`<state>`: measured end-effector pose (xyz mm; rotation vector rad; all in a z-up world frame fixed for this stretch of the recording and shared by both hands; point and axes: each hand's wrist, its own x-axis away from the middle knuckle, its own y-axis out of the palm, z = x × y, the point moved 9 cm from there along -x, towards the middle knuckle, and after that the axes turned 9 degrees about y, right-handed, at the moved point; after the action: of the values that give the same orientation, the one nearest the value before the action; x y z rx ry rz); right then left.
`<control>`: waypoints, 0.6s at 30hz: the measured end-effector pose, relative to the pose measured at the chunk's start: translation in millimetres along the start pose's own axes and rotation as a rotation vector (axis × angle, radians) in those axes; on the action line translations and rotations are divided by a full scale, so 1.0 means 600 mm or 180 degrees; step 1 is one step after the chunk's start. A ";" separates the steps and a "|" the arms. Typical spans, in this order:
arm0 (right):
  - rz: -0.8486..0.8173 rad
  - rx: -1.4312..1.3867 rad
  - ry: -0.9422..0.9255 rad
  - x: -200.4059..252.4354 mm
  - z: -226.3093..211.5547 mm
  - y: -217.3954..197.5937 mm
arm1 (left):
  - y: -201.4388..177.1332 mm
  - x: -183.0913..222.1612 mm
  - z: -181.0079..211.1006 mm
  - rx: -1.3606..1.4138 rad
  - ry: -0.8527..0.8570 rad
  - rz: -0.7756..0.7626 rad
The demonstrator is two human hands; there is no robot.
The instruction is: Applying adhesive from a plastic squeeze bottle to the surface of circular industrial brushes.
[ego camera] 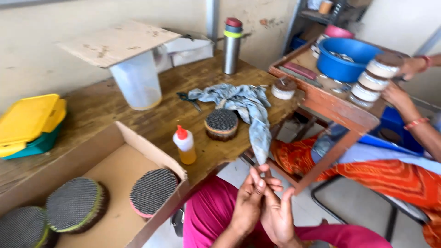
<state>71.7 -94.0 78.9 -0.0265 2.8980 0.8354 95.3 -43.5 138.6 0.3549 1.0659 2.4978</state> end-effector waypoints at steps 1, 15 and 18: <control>0.0150 -0.0004 -0.0009 0.013 0.002 -0.006 | -0.026 -0.009 -0.048 0.0003 -0.0146 -0.0034; -0.0078 0.0190 -0.0040 0.049 -0.032 -0.041 | 0.027 -0.021 -0.073 -0.0183 -0.0054 -0.0697; 0.0253 0.1538 -0.1018 0.048 0.010 -0.104 | -0.010 -0.039 -0.125 -0.0023 0.0354 -0.0845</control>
<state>47.2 -143.0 37.1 0.2447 2.7205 0.1121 89.2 -97.5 81.5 0.0663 1.0696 2.3049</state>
